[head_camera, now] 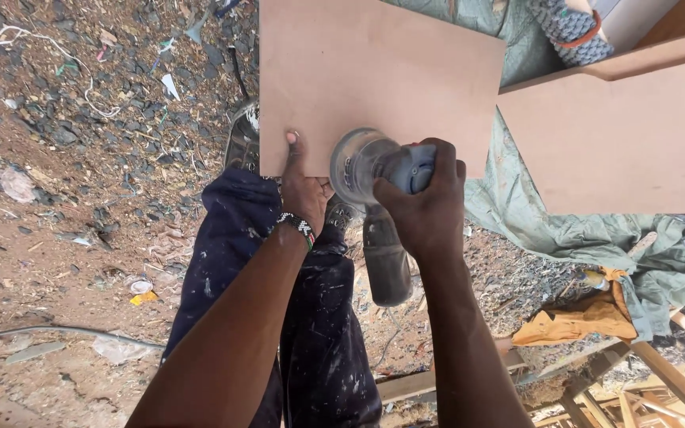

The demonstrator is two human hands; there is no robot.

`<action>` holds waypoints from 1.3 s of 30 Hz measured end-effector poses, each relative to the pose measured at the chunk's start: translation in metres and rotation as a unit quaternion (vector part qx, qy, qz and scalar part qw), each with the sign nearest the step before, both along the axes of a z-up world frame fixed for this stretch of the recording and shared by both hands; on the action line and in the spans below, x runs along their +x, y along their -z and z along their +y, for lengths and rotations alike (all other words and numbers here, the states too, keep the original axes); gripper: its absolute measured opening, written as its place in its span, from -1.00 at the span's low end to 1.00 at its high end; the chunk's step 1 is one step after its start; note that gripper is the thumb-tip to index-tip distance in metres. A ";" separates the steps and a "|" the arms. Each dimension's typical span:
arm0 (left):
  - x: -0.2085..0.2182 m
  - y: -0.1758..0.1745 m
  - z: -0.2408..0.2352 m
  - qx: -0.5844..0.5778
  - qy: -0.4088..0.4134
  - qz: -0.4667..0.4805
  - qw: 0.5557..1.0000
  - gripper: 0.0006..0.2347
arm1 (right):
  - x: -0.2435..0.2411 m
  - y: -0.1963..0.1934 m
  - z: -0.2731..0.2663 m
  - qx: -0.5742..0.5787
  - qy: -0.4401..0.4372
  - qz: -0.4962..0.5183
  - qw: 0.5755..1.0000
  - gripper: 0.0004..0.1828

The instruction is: The person uses an electric sander to smooth the edges and surfaces of several wooden pieces. They hold the wood with one hand while operating the sander with the other, moving it along the edges and flat surfaces of the pieces.

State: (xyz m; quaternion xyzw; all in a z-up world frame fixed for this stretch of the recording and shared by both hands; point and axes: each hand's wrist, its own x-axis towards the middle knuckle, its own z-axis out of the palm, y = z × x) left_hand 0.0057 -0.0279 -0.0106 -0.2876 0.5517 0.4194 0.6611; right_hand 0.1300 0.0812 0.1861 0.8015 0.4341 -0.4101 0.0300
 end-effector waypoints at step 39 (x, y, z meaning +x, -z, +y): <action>-0.008 -0.037 0.042 -0.046 -0.004 0.008 0.999 -0.35 | 0.038 0.013 0.005 0.030 0.096 -0.040 0.994 -0.14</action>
